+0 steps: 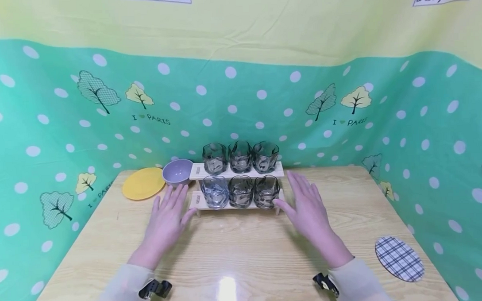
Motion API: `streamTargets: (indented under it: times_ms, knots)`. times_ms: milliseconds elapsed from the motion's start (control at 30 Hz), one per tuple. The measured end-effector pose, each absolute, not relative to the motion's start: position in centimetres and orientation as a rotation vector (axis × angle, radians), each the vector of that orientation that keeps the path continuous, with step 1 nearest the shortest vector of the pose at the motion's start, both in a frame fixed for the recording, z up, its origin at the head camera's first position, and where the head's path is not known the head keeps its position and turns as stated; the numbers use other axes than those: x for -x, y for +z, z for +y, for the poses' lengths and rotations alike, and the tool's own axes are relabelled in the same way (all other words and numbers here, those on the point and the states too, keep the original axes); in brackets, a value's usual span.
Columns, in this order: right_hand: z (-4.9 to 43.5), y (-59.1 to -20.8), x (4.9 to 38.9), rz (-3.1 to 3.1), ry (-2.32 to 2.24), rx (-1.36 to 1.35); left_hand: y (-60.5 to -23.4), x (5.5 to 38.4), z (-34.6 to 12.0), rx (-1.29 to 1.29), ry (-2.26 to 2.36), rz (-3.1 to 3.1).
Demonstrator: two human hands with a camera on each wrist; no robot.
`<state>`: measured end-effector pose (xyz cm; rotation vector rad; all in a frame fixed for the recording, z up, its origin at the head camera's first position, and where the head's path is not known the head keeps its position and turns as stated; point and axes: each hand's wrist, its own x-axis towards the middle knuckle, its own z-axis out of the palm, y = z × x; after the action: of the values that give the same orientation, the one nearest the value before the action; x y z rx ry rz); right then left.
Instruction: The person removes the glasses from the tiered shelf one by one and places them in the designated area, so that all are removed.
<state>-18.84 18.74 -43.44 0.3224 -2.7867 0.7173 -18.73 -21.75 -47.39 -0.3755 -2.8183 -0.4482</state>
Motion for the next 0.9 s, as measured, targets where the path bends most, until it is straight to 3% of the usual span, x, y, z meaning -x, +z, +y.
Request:
streamTargets:
  times_ms: [900]
  knots:
    - [16.6,-44.0,20.0,-2.763,1.069,-0.272,-50.1,19.3,-20.1,0.294,-0.827,-2.808]
